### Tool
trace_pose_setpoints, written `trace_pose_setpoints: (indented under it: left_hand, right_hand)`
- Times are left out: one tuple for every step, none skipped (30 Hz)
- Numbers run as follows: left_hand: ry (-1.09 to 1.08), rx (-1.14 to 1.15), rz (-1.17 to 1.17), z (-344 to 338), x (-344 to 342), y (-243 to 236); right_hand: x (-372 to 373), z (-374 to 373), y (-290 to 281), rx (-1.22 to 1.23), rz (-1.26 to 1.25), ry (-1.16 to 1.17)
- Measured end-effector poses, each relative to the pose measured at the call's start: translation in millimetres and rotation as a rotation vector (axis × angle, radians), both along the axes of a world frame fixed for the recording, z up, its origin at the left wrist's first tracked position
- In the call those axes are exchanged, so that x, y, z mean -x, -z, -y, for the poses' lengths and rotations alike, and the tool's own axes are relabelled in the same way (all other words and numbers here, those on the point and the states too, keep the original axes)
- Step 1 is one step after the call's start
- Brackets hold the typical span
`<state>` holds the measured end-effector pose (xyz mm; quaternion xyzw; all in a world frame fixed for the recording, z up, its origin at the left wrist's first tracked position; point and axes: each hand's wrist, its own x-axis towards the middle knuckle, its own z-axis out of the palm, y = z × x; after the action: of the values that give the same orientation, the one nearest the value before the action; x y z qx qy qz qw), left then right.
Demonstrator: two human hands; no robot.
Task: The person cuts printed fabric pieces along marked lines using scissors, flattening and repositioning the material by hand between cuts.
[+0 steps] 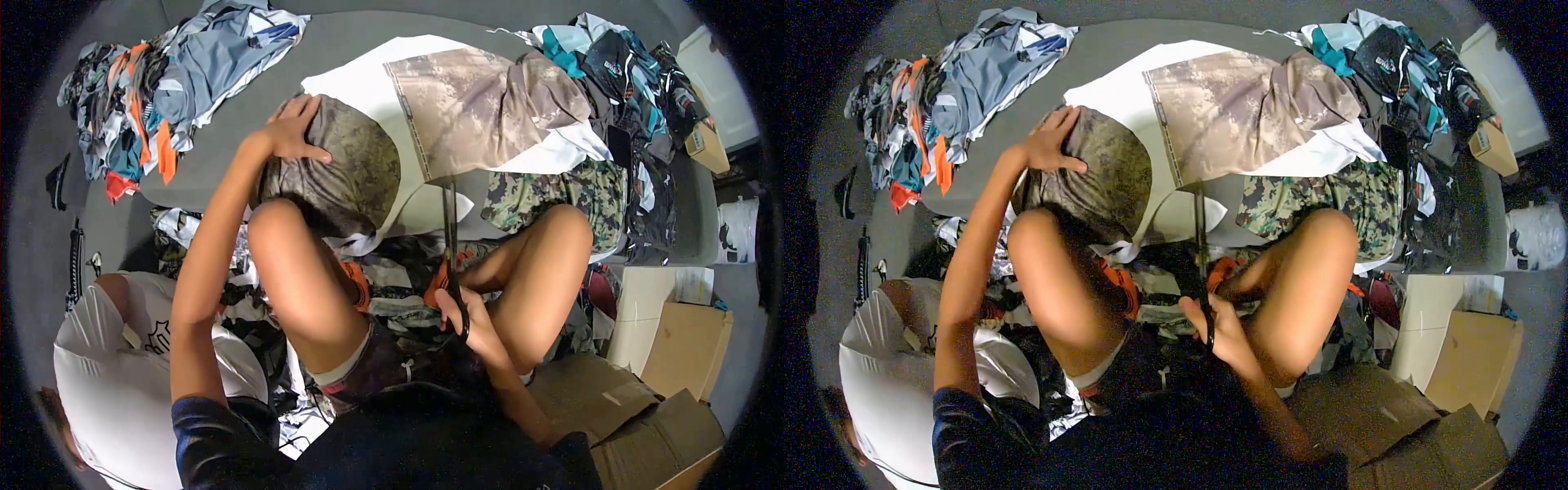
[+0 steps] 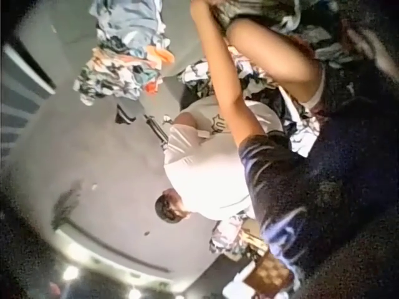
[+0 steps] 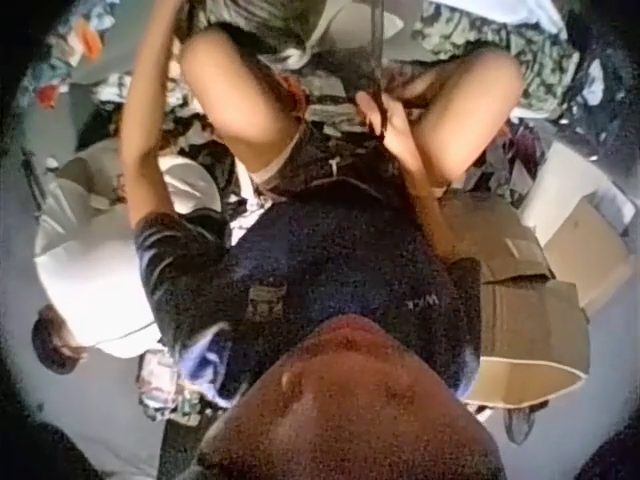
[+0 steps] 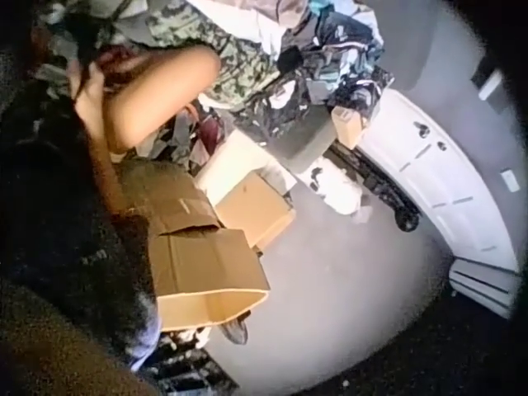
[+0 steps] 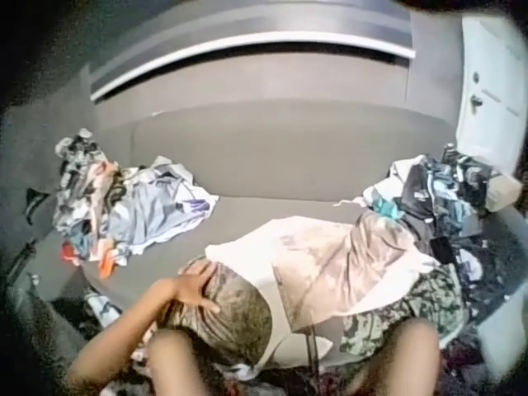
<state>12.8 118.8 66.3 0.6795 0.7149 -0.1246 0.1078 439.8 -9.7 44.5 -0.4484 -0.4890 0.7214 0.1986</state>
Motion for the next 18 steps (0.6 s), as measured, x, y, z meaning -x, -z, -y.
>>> trace_pose_setpoints:
  left_hand:
    - [0.000, 0.005, 0.008, -3, -9, -11]
    - [0.059, -0.027, 0.036, -8, -22, -19]
    - [0.117, -0.061, 0.068, -14, -37, -18]
    - [0.112, -0.056, 0.077, -21, -51, -14]
    - [0.321, -0.156, 0.313, -34, -70, -6]
    - [0.516, -0.264, 0.542, -42, -85, -4]
    - [0.587, -0.246, 0.565, -48, -99, -1]
    - [0.664, -0.232, 0.591, -55, -111, 2]
    - [0.657, -0.237, 0.600, -58, -114, 7]
    - [0.692, -0.256, 0.628, -60, -117, 13]
    - [0.733, -0.270, 0.658, -63, -121, 22]
    - [0.772, -0.285, 0.686, -64, -123, 30]
    - [0.811, -0.301, 0.714, -66, -124, 38]
    - [0.812, -0.294, 0.728, -64, -125, 42]
    - [0.815, -0.347, 0.712, -61, -123, 45]
    - [0.813, -0.401, 0.694, -57, -120, 44]
    - [0.810, -0.457, 0.675, -53, -117, 43]
    - [0.806, -0.513, 0.655, -51, -116, 42]
  right_hand:
    - [1, 0, 4, -0.004, 0.014, -0.012]
    - [1, 0, 8, -0.007, 0.029, -0.023]
    - [2, 0, 11, -0.011, 0.047, -0.035]
    - [5, 1, 10, -0.005, 0.056, -0.040]
    - [6, 2, 11, -0.006, 0.070, -0.030]
    - [9, 2, 10, -0.011, 0.080, -0.034]
    - [12, 2, 9, -0.015, 0.089, -0.036]
    - [12, 0, 8, -0.023, 0.103, -0.033]
    - [12, 0, 8, -0.023, 0.114, -0.040]
    - [13, -1, 9, -0.059, 0.114, -0.043]
    - [14, 0, 12, -0.091, 0.114, -0.041]
    - [14, 0, 15, -0.124, 0.114, -0.040]
    - [14, -2, 16, -0.156, 0.112, -0.040]
    - [14, -1, 17, -0.146, 0.122, -0.036]
    - [14, -1, 18, -0.151, 0.119, -0.042]
    - [13, -2, 18, -0.158, 0.116, -0.052]
    - [13, -3, 18, -0.166, 0.112, -0.063]
    - [14, -4, 18, -0.175, 0.109, -0.074]
